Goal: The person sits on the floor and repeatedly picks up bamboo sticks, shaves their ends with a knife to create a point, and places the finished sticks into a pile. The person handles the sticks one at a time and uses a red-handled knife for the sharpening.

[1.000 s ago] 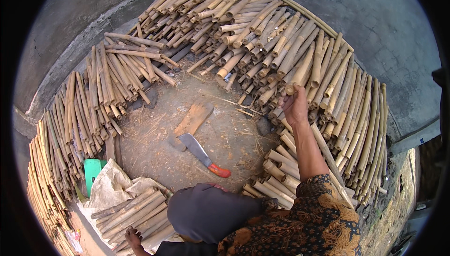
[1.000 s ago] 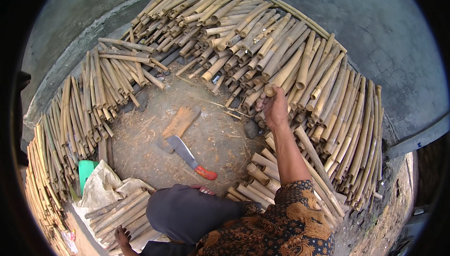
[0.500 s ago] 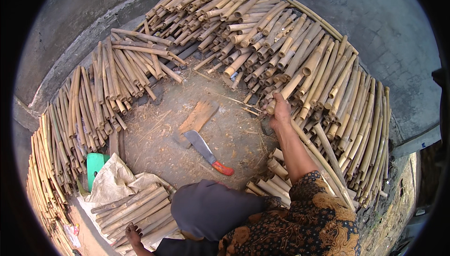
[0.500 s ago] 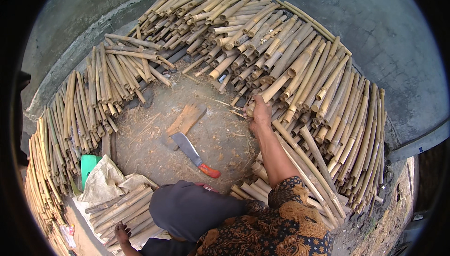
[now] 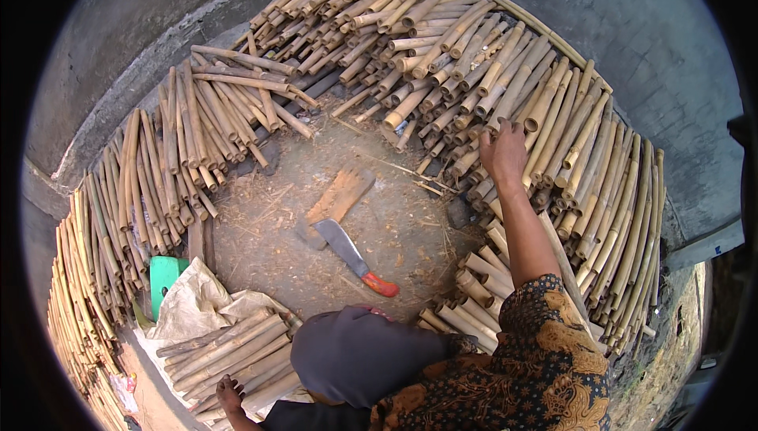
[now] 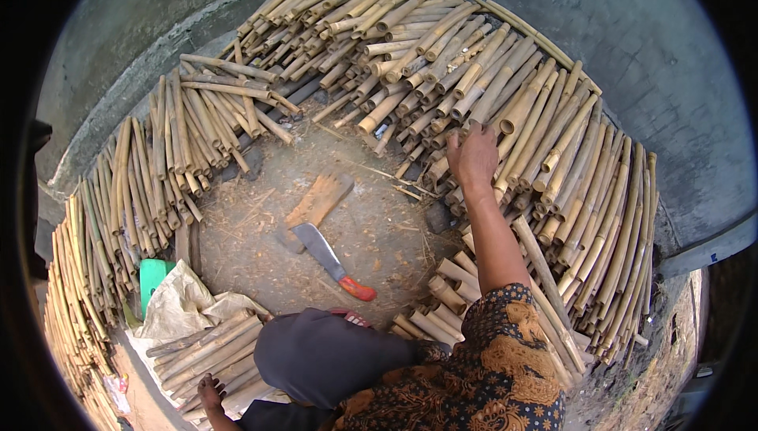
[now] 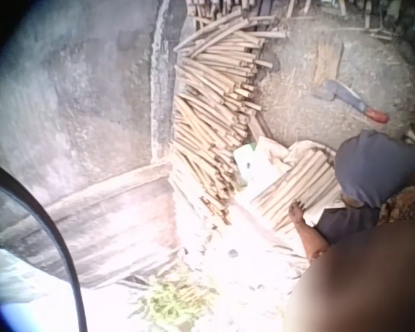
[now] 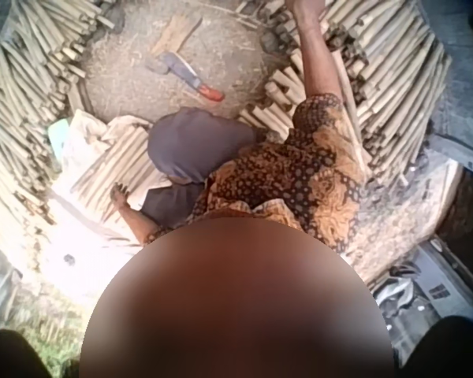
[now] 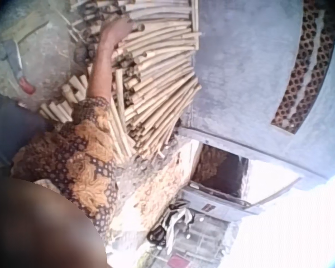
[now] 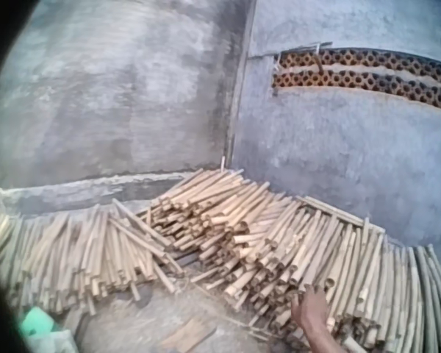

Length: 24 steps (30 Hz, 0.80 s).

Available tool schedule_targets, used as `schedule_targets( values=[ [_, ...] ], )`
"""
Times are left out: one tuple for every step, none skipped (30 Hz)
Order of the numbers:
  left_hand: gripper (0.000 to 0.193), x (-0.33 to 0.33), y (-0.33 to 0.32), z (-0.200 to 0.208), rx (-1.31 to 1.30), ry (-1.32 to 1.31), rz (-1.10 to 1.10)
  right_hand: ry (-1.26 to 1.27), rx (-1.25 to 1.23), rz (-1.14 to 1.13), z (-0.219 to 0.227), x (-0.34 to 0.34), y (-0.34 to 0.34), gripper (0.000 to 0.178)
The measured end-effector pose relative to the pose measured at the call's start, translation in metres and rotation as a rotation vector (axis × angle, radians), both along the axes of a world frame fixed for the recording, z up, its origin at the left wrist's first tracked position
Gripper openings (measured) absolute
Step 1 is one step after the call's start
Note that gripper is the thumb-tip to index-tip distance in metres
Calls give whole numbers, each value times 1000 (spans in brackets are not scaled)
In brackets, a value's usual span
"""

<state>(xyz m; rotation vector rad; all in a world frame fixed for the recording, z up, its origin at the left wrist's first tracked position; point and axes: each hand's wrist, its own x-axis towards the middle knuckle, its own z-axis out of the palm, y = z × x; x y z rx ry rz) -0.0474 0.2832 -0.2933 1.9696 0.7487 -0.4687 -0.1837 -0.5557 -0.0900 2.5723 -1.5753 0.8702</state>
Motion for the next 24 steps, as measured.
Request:
schedule_targets(
  values=[
    [32, -1, -1, 0, -1, -3, -5, -48, -97, 93, 0, 9, -2, 54],
    [32, -3, -1, -1, 6, 4, -18, -98, 96, 111, 2, 18, -8, 54],
    [33, -5, 1, -1, 38, 20, -35, -101, 240, 85, 3, 30, -18, 54],
    [33, -7, 4, -1, 43, 1, -36, -117, 331, 92, 3, 45, -28, 54],
    [33, -9, 7, 0, 25, -7, -4, -132, 435, 80, 2, 59, -38, 54],
    [33, -11, 11, 0, 24, -6, 18, -115, 432, 39, 0, 73, -46, 61],
    [33, -13, 15, 0, 52, 10, 33, -137, 353, 68, -1, 86, -53, 62],
    [44, -14, 20, 1, 86, 37, 0, -153, 292, 77, -2, 98, -58, 63],
    [44, -15, 23, 1, 45, 15, -13, -157, 257, 66, -3, 108, -62, 64],
    [45, -17, 26, 1, 46, 24, -20, -138, 269, 69, -1, 117, -66, 63],
    [45, -17, 28, 0, 46, 33, -27, -87, 251, 73, 0, 124, -70, 63],
    [45, -19, 29, -1, 60, 33, -16, -29, 237, 64, 2, 131, -74, 63],
    [47, -20, 29, -2, 51, 51, -31, 15, 194, 81, 4, 135, -78, 63],
    [50, -22, 29, -3, 42, 71, -47, 73, 234, 80, 6, 137, -84, 58],
    [54, -23, 29, -5, 34, 92, -63, 85, 238, 74, 7, 138, -90, 58],
    [52, -23, 28, -7, -19, 38, -61, 99, 242, 68, 7, 138, -97, 58],
    [51, -24, 28, -9, -25, 41, -53, 113, 242, 61, 7, 138, -104, 58],
    [51, -23, 29, -11, -30, 45, -47, 9, 246, 54, 7, 136, -111, 55],
    [50, -23, 30, -13, -36, 49, -40, -94, 245, 45, 6, 134, -118, 52],
    [49, -22, 31, -15, -46, 46, -43, -176, 286, 7, 7, 131, -125, 50],
    [49, -21, 33, -17, -56, 42, -45, -440, 429, 8, 8, 127, -132, 46],
    [49, -21, 35, -19, -66, 40, -46, -683, 612, -23, 12, 123, -140, 42],
    [49, -20, 37, -22, -64, 40, -38, -930, 768, -31, 16, 117, -146, 39],
    [49, -20, 38, -24, -63, 42, -32, -1124, 942, -56, 22, 108, -152, 36]
  ],
)
